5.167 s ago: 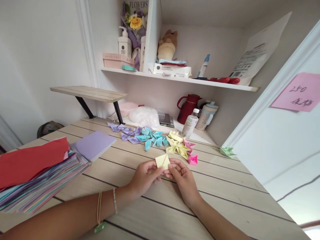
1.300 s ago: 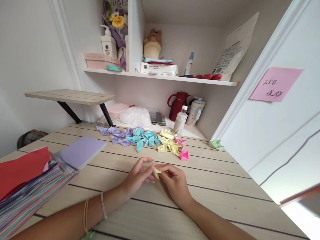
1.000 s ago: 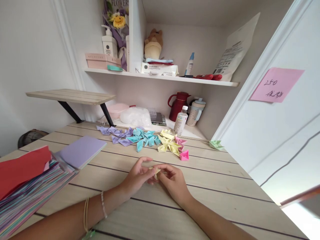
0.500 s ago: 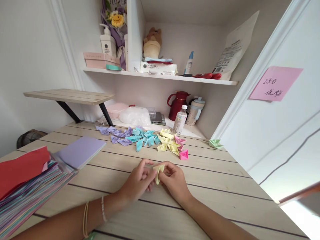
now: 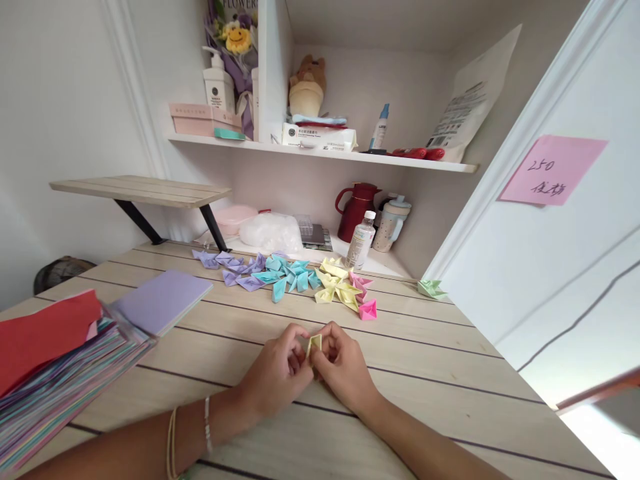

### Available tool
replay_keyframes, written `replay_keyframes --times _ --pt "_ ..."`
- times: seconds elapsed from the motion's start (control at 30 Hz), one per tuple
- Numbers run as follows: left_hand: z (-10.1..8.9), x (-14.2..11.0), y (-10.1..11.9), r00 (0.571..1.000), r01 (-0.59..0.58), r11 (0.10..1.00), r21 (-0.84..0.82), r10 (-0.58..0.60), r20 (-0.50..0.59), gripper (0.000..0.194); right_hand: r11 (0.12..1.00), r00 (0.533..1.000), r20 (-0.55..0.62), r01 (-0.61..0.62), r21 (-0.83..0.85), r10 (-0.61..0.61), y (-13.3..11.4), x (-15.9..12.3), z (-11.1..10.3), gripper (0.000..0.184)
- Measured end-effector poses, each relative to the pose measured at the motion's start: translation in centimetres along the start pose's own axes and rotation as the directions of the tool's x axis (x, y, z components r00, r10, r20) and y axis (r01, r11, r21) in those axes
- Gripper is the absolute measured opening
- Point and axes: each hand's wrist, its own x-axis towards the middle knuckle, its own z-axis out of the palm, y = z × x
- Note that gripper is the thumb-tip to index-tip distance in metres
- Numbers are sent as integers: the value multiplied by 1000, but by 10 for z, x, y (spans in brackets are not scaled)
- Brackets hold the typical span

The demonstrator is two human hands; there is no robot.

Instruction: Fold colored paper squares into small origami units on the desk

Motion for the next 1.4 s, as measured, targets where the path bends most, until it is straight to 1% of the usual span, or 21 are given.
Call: replay_keyframes --times 0.13,0.2,0.27,0.33,0.4,0.53,0.6,0.7,0.8,0.93,1.1,1.17,1.23,1.3,1.4 --pt "-1 -1 2 999 24 999 -25 -24 -30 11 998 998 23 52 -26 -52 -4 -3 1 8" --pt "-1 -1 2 998 43 996 -78 -46 -33 7 998 998 22 56 -23 -56 -4 -4 2 11" --pt "-1 0 0 997 62 991 -119 -67 -35 7 999 999 19 48 -7 -47 -4 -5 3 14" --pt "-2 3 -2 996 77 984 -158 -84 -34 9 998 999 31 26 50 -27 -4 -5 4 18" --pt "-3 7 -3 994 100 967 -235 -109 -26 10 987 998 55 -3 160 -6 -3 -3 4 21" --pt "-6 14 -3 990 130 905 -404 -143 -2 14 925 996 87 -55 375 24 -3 3 2 26" --pt "-6 15 -2 992 114 898 -425 -128 -4 17 902 994 105 -76 425 34 -2 6 0 28" --pt "-4 13 -3 993 81 915 -395 -108 -48 18 888 987 157 -102 449 34 -2 7 -1 31" --pt "-3 11 -5 992 67 943 -326 -98 -82 17 892 981 189 -122 436 42 -1 6 -1 32" --pt "-4 11 -8 991 79 963 -257 -104 -83 14 919 987 155 -92 382 34 0 2 2 32" --pt "-5 12 -10 986 118 950 -288 -147 -79 18 984 995 95 22 178 -40 -2 -1 2 29" --pt "-4 12 -9 988 123 955 -270 -144 -57 18 993 996 80 27 113 -36 -2 -1 1 28" --pt "-3 10 -8 994 102 972 -212 -108 -14 16 997 996 82 23 67 -28 -1 -1 1 27" --pt "-2 9 -6 997 83 982 -172 -82 11 16 998 995 93 23 50 -27 0 -2 1 27" --pt "-3 10 -7 991 119 970 -213 -129 -33 16 998 994 100 44 53 -49 -1 -3 2 26"
